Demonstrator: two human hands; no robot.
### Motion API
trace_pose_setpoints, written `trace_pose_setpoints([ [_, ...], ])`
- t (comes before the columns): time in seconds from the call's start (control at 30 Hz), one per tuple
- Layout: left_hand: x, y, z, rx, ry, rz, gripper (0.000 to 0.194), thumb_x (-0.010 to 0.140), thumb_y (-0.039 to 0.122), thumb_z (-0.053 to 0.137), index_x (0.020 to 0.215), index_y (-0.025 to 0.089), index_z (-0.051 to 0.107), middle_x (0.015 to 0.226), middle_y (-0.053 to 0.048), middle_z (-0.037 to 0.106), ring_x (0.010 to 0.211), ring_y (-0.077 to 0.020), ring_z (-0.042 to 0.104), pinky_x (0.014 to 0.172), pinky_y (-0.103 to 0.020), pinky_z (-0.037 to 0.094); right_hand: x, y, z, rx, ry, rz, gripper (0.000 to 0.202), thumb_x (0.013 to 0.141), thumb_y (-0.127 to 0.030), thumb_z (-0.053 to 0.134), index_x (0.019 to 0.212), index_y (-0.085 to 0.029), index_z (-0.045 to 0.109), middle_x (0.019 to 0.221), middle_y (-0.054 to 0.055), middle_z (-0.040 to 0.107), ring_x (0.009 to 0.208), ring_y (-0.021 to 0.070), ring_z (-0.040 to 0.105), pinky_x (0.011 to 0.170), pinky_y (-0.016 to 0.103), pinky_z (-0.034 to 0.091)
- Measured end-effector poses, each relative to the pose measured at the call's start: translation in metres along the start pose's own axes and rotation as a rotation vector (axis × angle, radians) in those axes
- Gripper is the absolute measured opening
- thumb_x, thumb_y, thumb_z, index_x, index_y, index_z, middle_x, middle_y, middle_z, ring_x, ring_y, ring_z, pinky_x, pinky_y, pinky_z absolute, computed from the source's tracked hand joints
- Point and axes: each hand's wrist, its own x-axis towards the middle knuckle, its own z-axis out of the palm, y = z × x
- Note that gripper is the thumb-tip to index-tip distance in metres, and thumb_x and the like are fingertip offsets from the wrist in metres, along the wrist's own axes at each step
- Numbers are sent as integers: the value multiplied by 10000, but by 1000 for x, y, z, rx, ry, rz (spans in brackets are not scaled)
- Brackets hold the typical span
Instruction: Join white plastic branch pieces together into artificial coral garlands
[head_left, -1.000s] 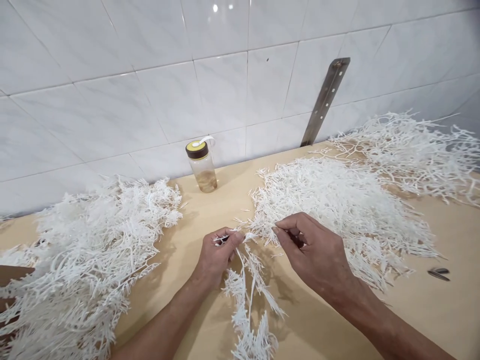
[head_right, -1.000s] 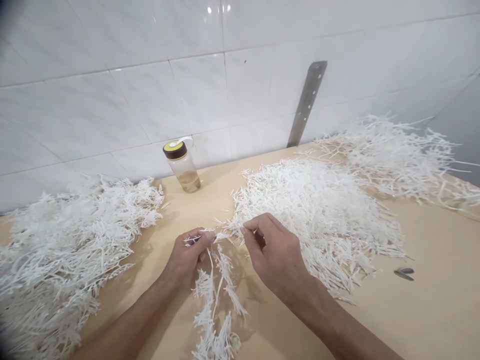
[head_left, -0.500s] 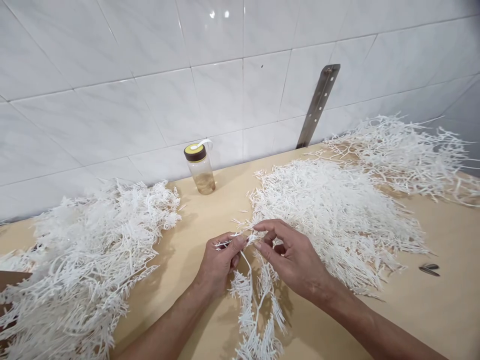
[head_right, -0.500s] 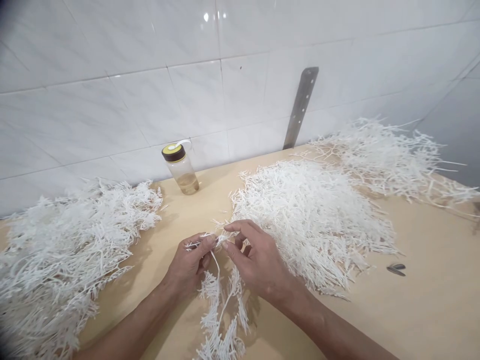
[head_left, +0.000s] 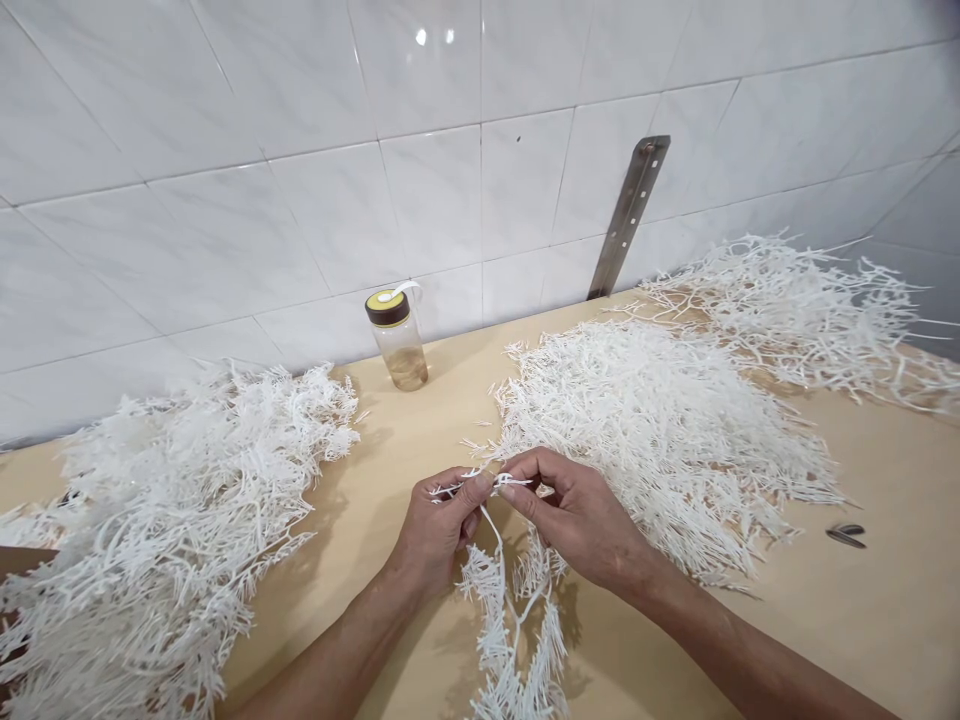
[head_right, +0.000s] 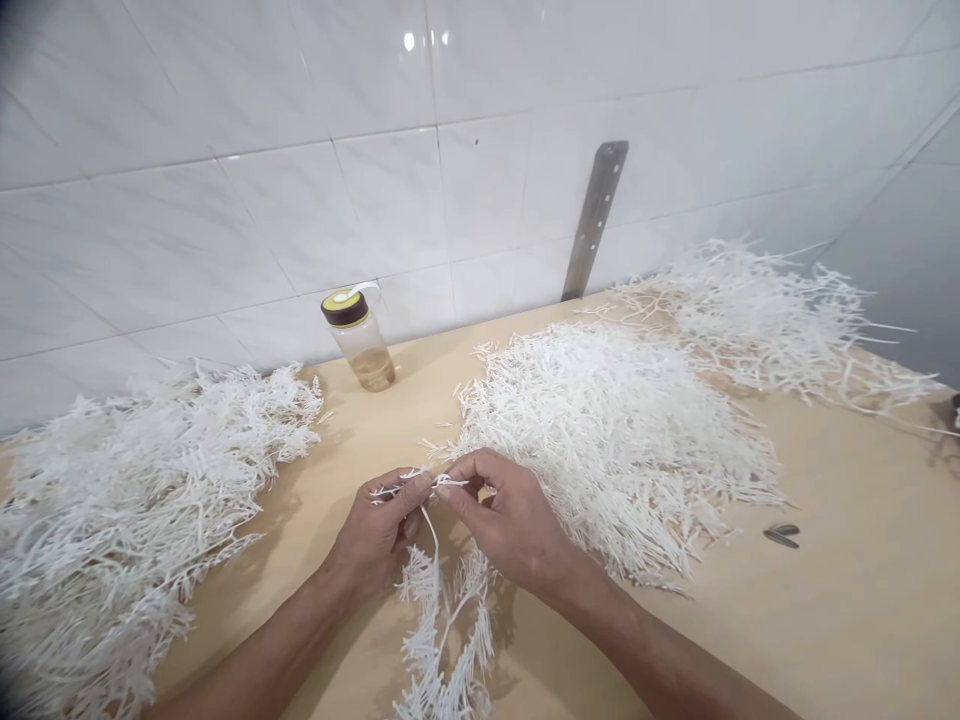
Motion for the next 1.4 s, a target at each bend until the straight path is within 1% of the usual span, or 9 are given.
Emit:
trace_pose_setpoints([
  [0.13, 1, 1, 1, -10, 15, 28, 474, 645, 575, 791, 618, 158, 568, 422, 82, 352, 402, -33, 228, 401, -186, 157, -1, 0, 0, 23, -26, 3, 181, 911, -351, 584, 863, -198, 667, 909, 40, 667, 729, 138, 606, 565, 243, 486],
  [0.3, 1, 1, 2, 4, 32, 24, 473, 636, 573, 794, 621, 159, 565, 415, 85, 352, 396, -35, 220, 403, -186, 153, 0, 0, -3, 86, -32, 19, 185, 908, -358, 588, 851, -187, 634, 829, 21, 626, 590, 100, 533, 504, 232, 465],
  [0.5, 4, -4, -1, -1, 44, 41, 435, 671, 535, 784, 625, 163, 564, 422, 93, 329, 391, -38, 213, 403, -193, 162, -1, -1, -2, 103, -30, -7, 199, 909, -341, 591, 789, -183, 613, 898, 43, 638, 592, 94, 519, 487, 221, 456],
  [0.63, 5, -7, -2, -16, 51, 89, 420, 655, 494, 809, 608, 159, 561, 454, 88, 328, 429, -44, 251, 430, -192, 198, -3, -4, -2, 98, -8, -71, 205, 918, -322, 580, 768, -186, 611, 859, 35, 615, 612, 104, 518, 484, 225, 437],
  [0.83, 1, 5, 0, 16, 48, 144, 439, 616, 510, 821, 570, 157, 564, 475, 67, 376, 452, -54, 290, 453, -205, 219, -6, -11, -5, 95, 12, -142, 241, 915, -338, 583, 727, -187, 581, 818, 31, 580, 576, 99, 493, 440, 221, 409],
  [0.9, 0, 10, -1, 34, 45, 169, 438, 618, 515, 817, 566, 158, 569, 483, 60, 385, 459, -59, 301, 457, -208, 230, -6, -9, -5, 104, 9, -112, 252, 910, -359, 590, 729, -185, 570, 791, 21, 566, 533, 84, 471, 420, 215, 393],
  [1.07, -1, 11, -1, 112, 24, 227, 420, 654, 513, 799, 592, 152, 594, 522, 42, 426, 497, -68, 344, 478, -204, 274, -5, -3, -4, 190, -5, 121, 293, 913, -460, 577, 786, -196, 562, 559, -64, 434, 401, 71, 370, 372, 215, 323],
  [1.23, -4, 6, 3, 96, -67, 109, 473, 682, 593, 755, 620, 153, 593, 487, 54, 369, 451, -62, 304, 436, -206, 219, -4, -13, -1, 62, 15, -13, 284, 932, -421, 555, 771, -191, 595, 681, 2, 559, 544, 111, 479, 458, 234, 398],
  [1.4, -4, 8, 3, -1, -45, 66, 509, 609, 583, 811, 586, 148, 547, 526, 68, 312, 476, -47, 227, 449, -195, 184, -3, -10, 0, -53, 75, -104, 233, 931, -362, 556, 775, -196, 604, 731, 21, 597, 649, 142, 529, 529, 253, 428],
])
